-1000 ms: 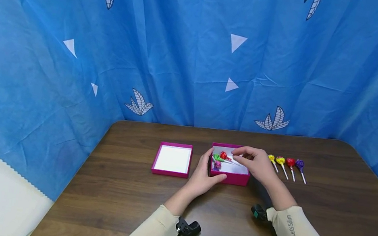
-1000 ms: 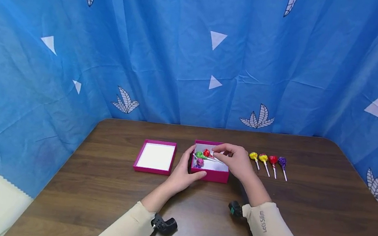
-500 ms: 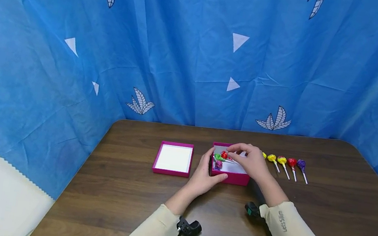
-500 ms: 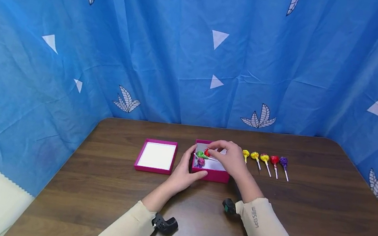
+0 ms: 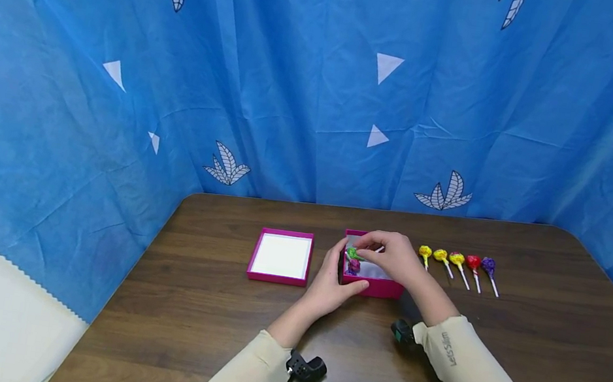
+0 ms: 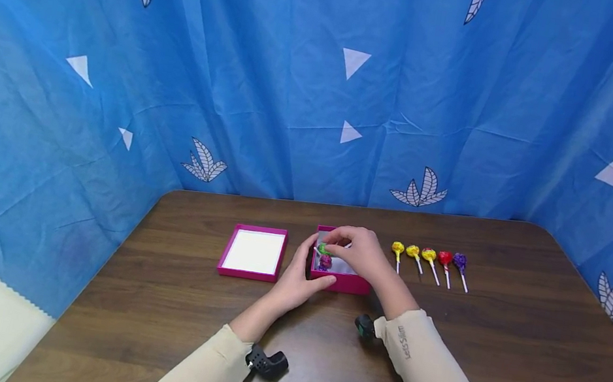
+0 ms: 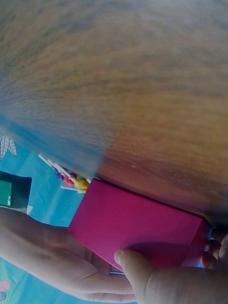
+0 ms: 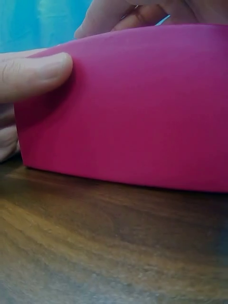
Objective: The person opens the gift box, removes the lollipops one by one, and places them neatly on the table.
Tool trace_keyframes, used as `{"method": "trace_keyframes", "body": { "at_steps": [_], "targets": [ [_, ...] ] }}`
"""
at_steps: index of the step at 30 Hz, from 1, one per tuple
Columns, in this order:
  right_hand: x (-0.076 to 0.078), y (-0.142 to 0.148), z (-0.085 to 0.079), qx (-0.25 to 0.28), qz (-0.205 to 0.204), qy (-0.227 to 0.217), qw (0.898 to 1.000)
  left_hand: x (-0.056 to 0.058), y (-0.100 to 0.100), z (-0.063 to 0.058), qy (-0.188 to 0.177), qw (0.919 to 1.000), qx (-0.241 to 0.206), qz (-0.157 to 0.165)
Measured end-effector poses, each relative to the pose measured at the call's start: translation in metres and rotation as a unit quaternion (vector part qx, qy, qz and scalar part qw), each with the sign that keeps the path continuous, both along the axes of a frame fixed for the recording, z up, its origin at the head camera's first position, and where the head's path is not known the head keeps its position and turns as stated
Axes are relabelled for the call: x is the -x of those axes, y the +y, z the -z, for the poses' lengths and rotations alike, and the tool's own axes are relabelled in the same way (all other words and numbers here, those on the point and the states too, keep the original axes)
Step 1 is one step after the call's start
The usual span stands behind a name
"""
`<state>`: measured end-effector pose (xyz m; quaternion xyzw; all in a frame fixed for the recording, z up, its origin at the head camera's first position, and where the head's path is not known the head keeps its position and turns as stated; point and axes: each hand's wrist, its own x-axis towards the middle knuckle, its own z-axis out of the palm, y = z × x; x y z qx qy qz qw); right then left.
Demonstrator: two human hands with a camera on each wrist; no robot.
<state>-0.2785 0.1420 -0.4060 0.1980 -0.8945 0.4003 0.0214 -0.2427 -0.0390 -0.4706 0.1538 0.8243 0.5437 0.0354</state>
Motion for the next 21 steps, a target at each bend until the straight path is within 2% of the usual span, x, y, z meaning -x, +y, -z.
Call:
{"method": "trace_keyframes", "body": {
  "at_steps": [11, 21],
  "targets": [
    [0.004, -0.013, -0.001, 0.002, -0.031, -0.018, 0.999, 0.000, -0.001, 0.000, 0.010, 1.0000, -0.001, 0.003],
    [0.002, -0.017, 0.003, -0.008, -0.021, -0.019, 1.000, 0.001, -0.001, 0.001, 0.023, 0.9997, -0.002, 0.008]
  ]
}}
